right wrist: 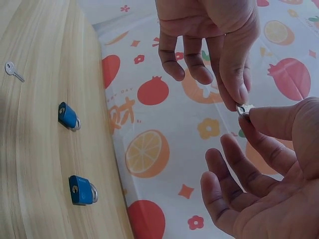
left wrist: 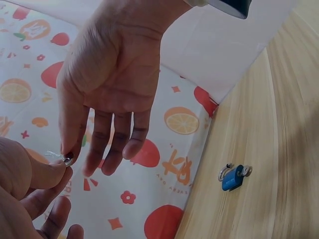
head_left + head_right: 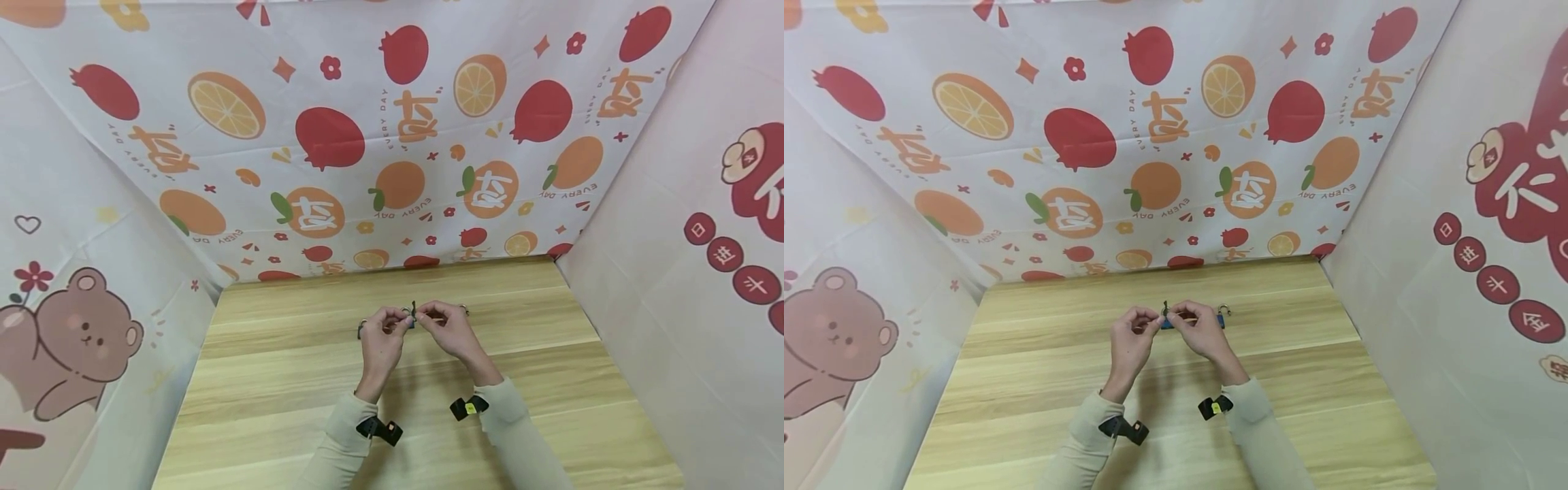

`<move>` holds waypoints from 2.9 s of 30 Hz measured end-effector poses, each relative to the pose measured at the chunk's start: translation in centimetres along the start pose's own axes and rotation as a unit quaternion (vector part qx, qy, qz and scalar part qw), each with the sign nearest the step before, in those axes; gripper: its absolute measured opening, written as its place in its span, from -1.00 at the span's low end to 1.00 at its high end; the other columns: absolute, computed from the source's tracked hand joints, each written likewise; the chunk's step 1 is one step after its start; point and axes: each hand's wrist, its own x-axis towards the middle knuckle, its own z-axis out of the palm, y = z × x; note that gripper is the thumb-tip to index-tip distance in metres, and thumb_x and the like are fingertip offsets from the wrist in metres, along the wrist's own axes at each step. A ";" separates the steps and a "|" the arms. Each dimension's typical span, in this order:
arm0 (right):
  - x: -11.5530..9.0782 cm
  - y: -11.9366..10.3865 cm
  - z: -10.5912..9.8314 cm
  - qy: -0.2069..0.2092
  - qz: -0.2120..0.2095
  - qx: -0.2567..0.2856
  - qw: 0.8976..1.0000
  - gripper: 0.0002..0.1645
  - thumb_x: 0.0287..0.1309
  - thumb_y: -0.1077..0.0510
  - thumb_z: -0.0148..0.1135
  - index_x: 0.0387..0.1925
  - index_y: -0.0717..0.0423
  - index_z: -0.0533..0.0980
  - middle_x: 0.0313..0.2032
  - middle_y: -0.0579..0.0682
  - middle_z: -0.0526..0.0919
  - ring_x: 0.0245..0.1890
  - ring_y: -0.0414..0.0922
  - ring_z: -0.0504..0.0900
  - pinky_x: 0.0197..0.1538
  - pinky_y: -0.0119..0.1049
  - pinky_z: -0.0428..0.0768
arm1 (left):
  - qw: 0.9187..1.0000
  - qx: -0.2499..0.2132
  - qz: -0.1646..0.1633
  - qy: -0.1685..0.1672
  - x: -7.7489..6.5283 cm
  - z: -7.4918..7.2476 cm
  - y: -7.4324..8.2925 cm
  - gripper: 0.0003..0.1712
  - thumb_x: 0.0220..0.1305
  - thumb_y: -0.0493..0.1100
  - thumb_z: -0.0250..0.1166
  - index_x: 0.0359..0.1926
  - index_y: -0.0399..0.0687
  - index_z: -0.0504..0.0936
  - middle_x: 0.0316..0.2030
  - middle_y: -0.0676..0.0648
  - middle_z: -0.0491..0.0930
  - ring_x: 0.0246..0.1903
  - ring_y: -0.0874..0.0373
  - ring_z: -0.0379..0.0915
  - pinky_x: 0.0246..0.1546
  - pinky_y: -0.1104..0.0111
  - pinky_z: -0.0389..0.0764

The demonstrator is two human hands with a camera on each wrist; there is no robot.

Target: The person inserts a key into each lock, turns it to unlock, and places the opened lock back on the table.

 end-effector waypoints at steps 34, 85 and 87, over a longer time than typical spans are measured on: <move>0.1 0.5 -0.6 0.008 0.002 0.008 1.000 -0.70 0.48 0.07 0.13 -0.12 0.25 0.61 0.00 0.21 0.70 0.05 0.03 0.64 0.14 -0.04 0.64 | 0.998 -0.003 0.022 -0.065 -0.2 0.5 -0.5 -0.74 0.20 -0.28 0.47 -0.10 -0.05 0.66 -0.23 -0.11 0.76 -0.24 0.07 0.66 -0.11 -0.08 0.59; -1.1 -0.3 -2.7 -0.014 0.011 0.029 0.999 -0.59 0.57 -0.02 -0.03 -0.06 0.25 0.55 -0.02 0.17 0.65 -0.18 -0.11 0.48 -0.06 -0.33 0.51 | 0.985 0.139 -0.015 -0.106 4.4 2.4 -8.0 -0.74 0.29 -0.31 0.35 -0.01 -0.27 0.63 -0.20 -0.23 0.73 -0.26 -0.05 0.69 -0.25 0.14 0.70; -1.1 -0.3 -2.9 -0.013 0.009 0.027 1.000 -0.59 0.57 -0.03 -0.03 -0.06 0.25 0.55 0.02 0.18 0.67 -0.16 -0.13 0.49 -0.04 -0.33 0.52 | 0.982 0.147 -0.022 -0.115 4.4 2.5 -8.3 -0.73 0.30 -0.31 0.35 0.01 -0.28 0.63 -0.20 -0.24 0.71 -0.26 -0.06 0.69 -0.27 0.14 0.70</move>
